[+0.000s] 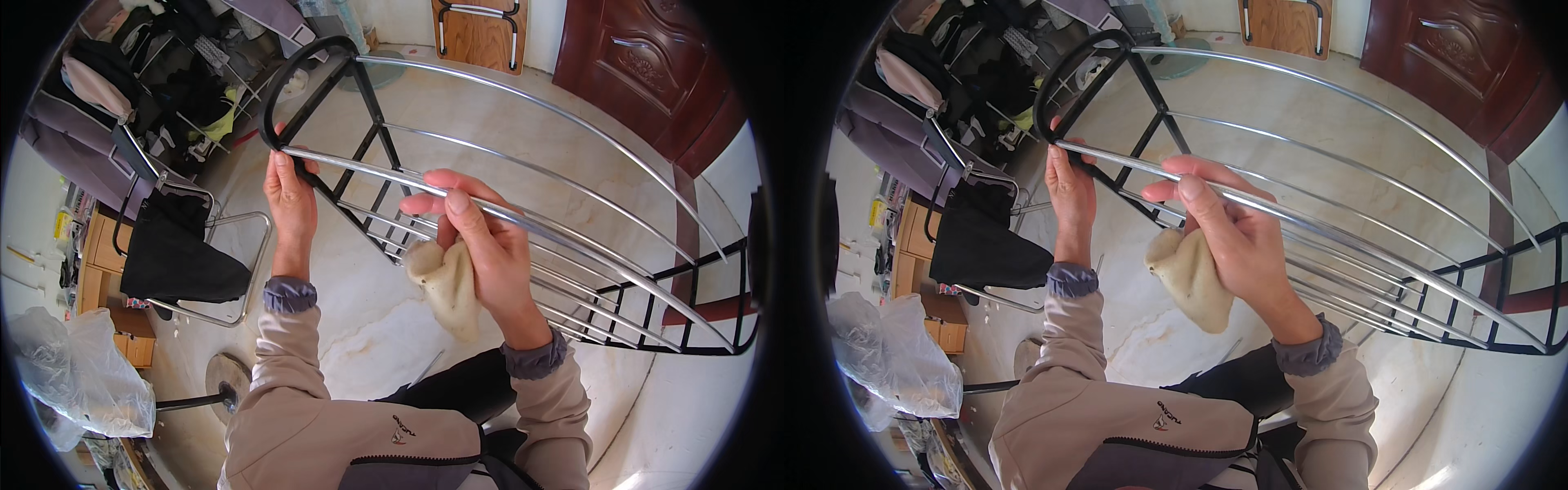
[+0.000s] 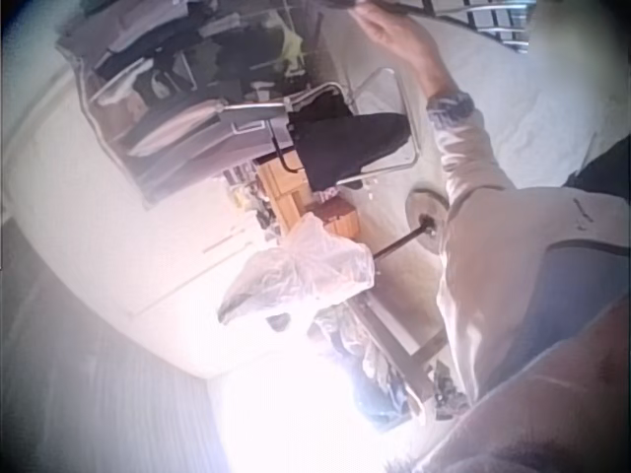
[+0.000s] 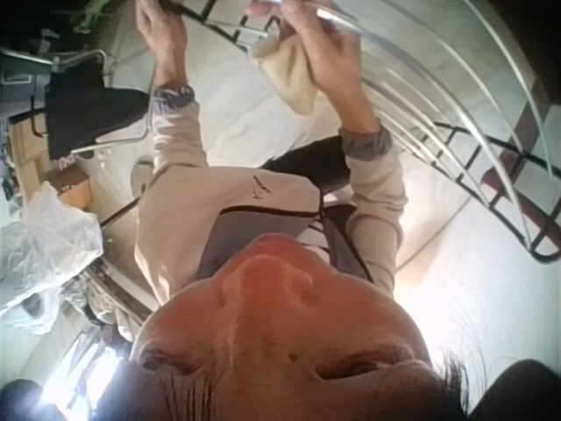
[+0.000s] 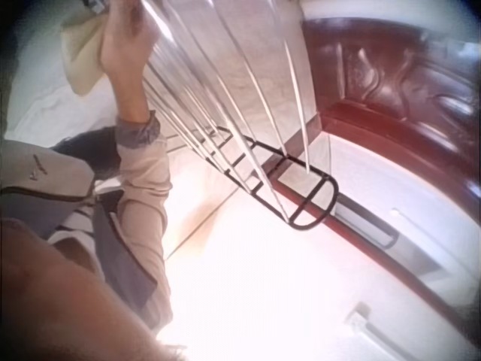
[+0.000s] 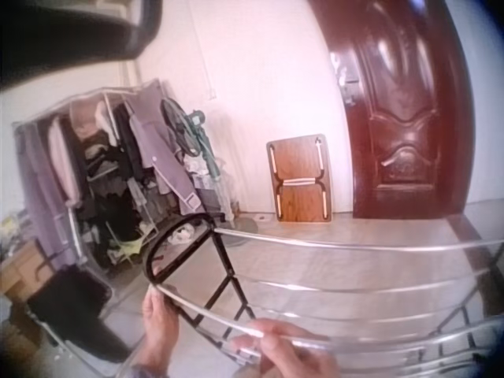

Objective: The person assembles a metal clothes drying rack by inserting horizontal rods into the frame and wiping them with a cloth. The person kneels on the floor, positions each rod, and cleans the surface as they work.

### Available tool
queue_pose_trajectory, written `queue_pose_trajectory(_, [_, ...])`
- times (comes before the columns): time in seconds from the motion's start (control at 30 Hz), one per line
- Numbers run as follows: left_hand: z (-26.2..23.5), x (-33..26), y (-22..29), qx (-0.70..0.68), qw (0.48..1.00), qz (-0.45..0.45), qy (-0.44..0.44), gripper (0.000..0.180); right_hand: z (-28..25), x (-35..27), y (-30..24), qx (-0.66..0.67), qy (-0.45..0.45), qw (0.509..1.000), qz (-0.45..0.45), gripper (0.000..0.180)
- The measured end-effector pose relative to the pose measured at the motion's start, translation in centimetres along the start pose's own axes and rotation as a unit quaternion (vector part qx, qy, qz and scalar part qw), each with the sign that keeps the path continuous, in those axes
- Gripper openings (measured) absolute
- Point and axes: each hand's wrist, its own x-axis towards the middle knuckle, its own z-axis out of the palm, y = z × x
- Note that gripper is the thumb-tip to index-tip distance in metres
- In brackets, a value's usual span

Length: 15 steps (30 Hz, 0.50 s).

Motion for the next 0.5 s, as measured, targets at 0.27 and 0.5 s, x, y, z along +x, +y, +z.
queue_pose_trajectory(0.27, [-0.4,0.0,0.2,0.012,0.999,0.024,-0.025,0.044,-0.3,-0.2,0.1,0.037,-0.022,0.999,0.029,0.035])
queue_pose_trajectory(0.5, [-1.2,-0.2,-1.2,0.014,0.999,0.03,0.025,0.047,-5.9,-4.7,-0.4,-0.042,-0.073,0.976,0.199,0.03])
